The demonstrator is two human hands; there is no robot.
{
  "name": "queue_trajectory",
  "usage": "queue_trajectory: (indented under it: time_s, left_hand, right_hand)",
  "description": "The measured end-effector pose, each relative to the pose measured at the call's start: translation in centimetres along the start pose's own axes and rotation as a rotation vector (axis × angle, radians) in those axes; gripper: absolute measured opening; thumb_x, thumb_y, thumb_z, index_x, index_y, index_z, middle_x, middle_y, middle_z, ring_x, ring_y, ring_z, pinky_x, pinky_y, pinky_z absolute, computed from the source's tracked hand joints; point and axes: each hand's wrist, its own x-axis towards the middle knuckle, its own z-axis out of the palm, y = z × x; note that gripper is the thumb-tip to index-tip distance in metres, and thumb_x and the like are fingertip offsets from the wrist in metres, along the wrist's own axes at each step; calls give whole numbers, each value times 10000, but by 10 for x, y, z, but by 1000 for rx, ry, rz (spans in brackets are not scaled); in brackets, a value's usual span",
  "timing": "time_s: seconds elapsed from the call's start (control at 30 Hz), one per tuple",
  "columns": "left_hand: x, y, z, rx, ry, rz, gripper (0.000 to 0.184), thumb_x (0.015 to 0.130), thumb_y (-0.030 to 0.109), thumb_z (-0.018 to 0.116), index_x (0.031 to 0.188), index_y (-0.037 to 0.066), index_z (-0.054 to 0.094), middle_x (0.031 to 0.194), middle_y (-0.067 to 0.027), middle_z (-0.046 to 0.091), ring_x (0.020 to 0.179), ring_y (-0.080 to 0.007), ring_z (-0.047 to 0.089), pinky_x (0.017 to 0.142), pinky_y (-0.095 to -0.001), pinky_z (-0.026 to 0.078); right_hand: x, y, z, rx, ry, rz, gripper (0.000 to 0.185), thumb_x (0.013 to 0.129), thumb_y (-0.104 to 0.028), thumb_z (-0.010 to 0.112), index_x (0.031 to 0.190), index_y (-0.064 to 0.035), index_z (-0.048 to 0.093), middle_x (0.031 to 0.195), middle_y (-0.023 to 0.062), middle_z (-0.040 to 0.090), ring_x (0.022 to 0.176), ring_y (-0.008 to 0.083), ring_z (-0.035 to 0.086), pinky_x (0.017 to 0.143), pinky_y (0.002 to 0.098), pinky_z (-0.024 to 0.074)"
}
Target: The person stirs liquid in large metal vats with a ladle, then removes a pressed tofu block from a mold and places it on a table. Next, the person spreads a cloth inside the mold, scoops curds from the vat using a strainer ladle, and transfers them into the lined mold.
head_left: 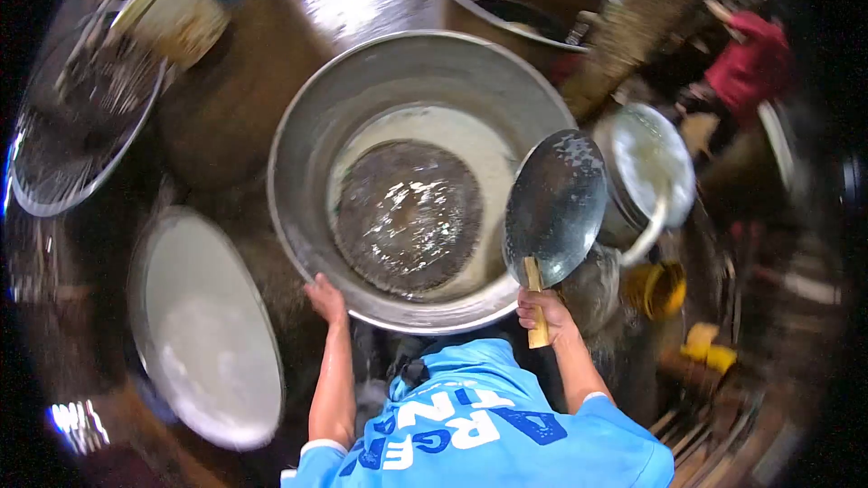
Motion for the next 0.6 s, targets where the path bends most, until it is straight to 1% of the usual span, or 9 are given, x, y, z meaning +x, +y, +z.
queue_trajectory:
  time_s: [0.17,0.27,0.3,0.33,0.37,0.43,0.47,0.53,0.6]
  left_hand:
    - [2,24,-23,-38,-48,-95,417,873,305,488,1018,-87,486,937,-284,570,911,-437,535,783,-441,402]
    - [7,56,-25,2,-50,-168,427,872,318,496,1027,-79,489,944,-264,576,908,-418,545,789,-428,404]
    - [7,44,-19,44,-38,-175,428,875,327,494,1044,-66,491,949,-242,578,908,-394,549,787,-413,404]
    - [9,42,-17,51,-39,-224,432,877,333,491,1048,-64,489,950,-237,577,904,-389,549,781,-412,403]
    - [9,44,-16,58,-43,-273,437,879,339,488,1053,-61,488,952,-232,576,900,-384,548,776,-411,403]
    - [8,48,-11,82,-39,-331,445,883,352,482,1057,-57,486,951,-223,573,887,-374,546,766,-409,402]
    - [9,52,-11,105,-39,-337,449,885,359,479,1057,-56,485,949,-220,571,878,-368,545,761,-408,401]
    - [12,58,-12,118,-45,-348,455,888,371,474,1054,-53,484,944,-215,566,865,-357,544,754,-409,400]
    - [14,63,-9,93,-50,-361,460,890,380,469,1050,-51,483,940,-212,562,857,-346,543,749,-412,399]
  right_hand:
    - [169,-17,12,-581,230,-9,78,706,15,572,741,18,502,570,51,492,420,117,478,343,267,397]
    - [335,-52,-30,-1300,347,-215,107,672,-43,598,735,16,535,535,81,526,418,187,524,374,355,416]
    - [368,-76,-9,-1507,443,-205,164,665,-69,595,765,54,553,628,159,591,570,265,617,490,399,461]
    - [417,-86,-22,-1635,436,-524,234,680,-68,569,866,73,554,800,254,617,787,363,627,641,422,486]
    - [430,-110,10,-1720,506,-356,342,682,-65,574,992,66,510,948,286,589,903,428,573,744,444,476]
    - [469,-137,35,-1764,459,-419,359,785,-176,513,1058,41,429,937,296,580,908,442,564,760,504,456]
    - [482,-144,42,-1913,458,-412,417,791,-285,539,1049,32,456,914,255,589,872,419,576,770,478,457]
    - [483,-150,63,-1918,361,-325,242,842,-177,415,1005,-3,461,967,263,582,907,443,557,764,515,446]
    - [531,-116,-18,-2127,108,-582,222,847,-182,442,982,-7,469,972,227,595,870,408,577,751,478,465]
